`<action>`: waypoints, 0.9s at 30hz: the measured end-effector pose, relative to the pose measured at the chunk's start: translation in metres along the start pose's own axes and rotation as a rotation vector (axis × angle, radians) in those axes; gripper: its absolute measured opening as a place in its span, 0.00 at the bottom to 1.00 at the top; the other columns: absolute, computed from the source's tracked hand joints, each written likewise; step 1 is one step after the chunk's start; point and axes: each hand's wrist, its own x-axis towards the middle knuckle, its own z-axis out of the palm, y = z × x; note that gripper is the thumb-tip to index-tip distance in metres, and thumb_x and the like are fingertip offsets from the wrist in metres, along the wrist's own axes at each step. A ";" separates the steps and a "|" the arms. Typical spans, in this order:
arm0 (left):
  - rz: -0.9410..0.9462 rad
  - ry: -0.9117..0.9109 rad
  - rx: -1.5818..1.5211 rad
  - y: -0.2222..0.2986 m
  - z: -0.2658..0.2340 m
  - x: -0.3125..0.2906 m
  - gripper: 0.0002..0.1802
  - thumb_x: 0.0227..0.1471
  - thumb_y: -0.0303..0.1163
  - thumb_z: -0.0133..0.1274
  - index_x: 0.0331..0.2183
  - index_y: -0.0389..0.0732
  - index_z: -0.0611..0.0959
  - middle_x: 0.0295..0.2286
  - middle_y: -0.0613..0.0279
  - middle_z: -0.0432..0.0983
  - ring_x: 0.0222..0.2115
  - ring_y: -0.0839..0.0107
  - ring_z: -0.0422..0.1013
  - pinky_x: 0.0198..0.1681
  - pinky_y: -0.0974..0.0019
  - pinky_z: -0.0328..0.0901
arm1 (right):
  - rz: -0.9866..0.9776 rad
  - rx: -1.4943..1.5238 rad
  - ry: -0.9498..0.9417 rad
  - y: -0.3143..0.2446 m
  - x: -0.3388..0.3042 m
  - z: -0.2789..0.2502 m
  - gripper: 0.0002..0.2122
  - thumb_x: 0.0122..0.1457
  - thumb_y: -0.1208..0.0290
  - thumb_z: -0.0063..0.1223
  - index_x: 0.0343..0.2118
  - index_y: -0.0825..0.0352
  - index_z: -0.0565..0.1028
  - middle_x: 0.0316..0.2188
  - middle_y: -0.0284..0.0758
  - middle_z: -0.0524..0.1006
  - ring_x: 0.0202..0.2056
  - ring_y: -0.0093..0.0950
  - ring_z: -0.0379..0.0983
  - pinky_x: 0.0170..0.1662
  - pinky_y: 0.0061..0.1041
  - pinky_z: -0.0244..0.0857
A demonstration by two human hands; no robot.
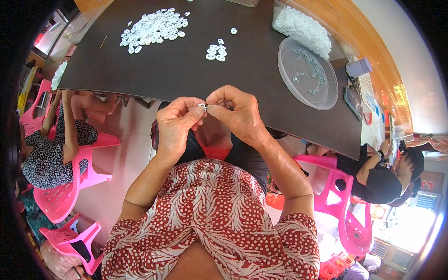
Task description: Inspecting and sorting small white plastic components on a workbench.
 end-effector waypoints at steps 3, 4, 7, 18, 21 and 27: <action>0.066 -0.011 -0.042 -0.003 0.001 -0.001 0.06 0.50 0.24 0.53 0.32 0.32 0.79 0.24 0.65 0.75 0.21 0.82 0.67 0.22 0.81 0.60 | 0.007 0.000 0.005 -0.001 0.000 0.002 0.06 0.49 0.83 0.55 0.31 0.72 0.74 0.28 0.30 0.75 0.31 0.16 0.70 0.35 0.16 0.65; 0.075 -0.003 -0.050 -0.003 0.001 -0.002 0.05 0.49 0.22 0.52 0.31 0.32 0.78 0.24 0.66 0.73 0.22 0.83 0.65 0.22 0.81 0.59 | 0.020 0.006 0.009 -0.001 0.000 0.002 0.06 0.49 0.82 0.55 0.31 0.72 0.74 0.28 0.30 0.75 0.31 0.16 0.70 0.35 0.15 0.65; 0.103 0.024 0.010 -0.007 0.002 -0.004 0.04 0.48 0.20 0.52 0.31 0.32 0.78 0.24 0.69 0.71 0.22 0.85 0.63 0.23 0.81 0.58 | -0.016 0.010 0.047 0.002 0.001 0.006 0.04 0.49 0.80 0.54 0.29 0.71 0.74 0.23 0.26 0.74 0.26 0.12 0.66 0.29 0.13 0.62; 0.148 0.082 0.071 -0.010 0.000 -0.001 0.05 0.50 0.23 0.52 0.32 0.32 0.79 0.24 0.67 0.74 0.21 0.83 0.65 0.22 0.81 0.59 | -0.033 0.000 0.158 0.009 -0.002 0.025 0.03 0.50 0.81 0.52 0.29 0.70 0.74 0.23 0.29 0.73 0.27 0.17 0.69 0.31 0.17 0.63; 0.137 0.088 0.047 -0.010 0.000 -0.001 0.06 0.50 0.23 0.52 0.32 0.32 0.79 0.24 0.66 0.74 0.21 0.83 0.65 0.21 0.81 0.59 | -0.145 -0.190 0.189 0.010 0.000 0.027 0.03 0.50 0.81 0.50 0.29 0.70 0.73 0.23 0.33 0.72 0.28 0.26 0.69 0.32 0.23 0.63; 0.155 0.080 -0.023 -0.015 0.001 -0.002 0.05 0.51 0.23 0.52 0.32 0.32 0.78 0.23 0.67 0.73 0.21 0.83 0.65 0.21 0.81 0.59 | -0.292 -0.406 0.197 0.012 0.000 0.029 0.02 0.50 0.79 0.47 0.26 0.69 0.71 0.23 0.38 0.71 0.27 0.36 0.66 0.32 0.33 0.61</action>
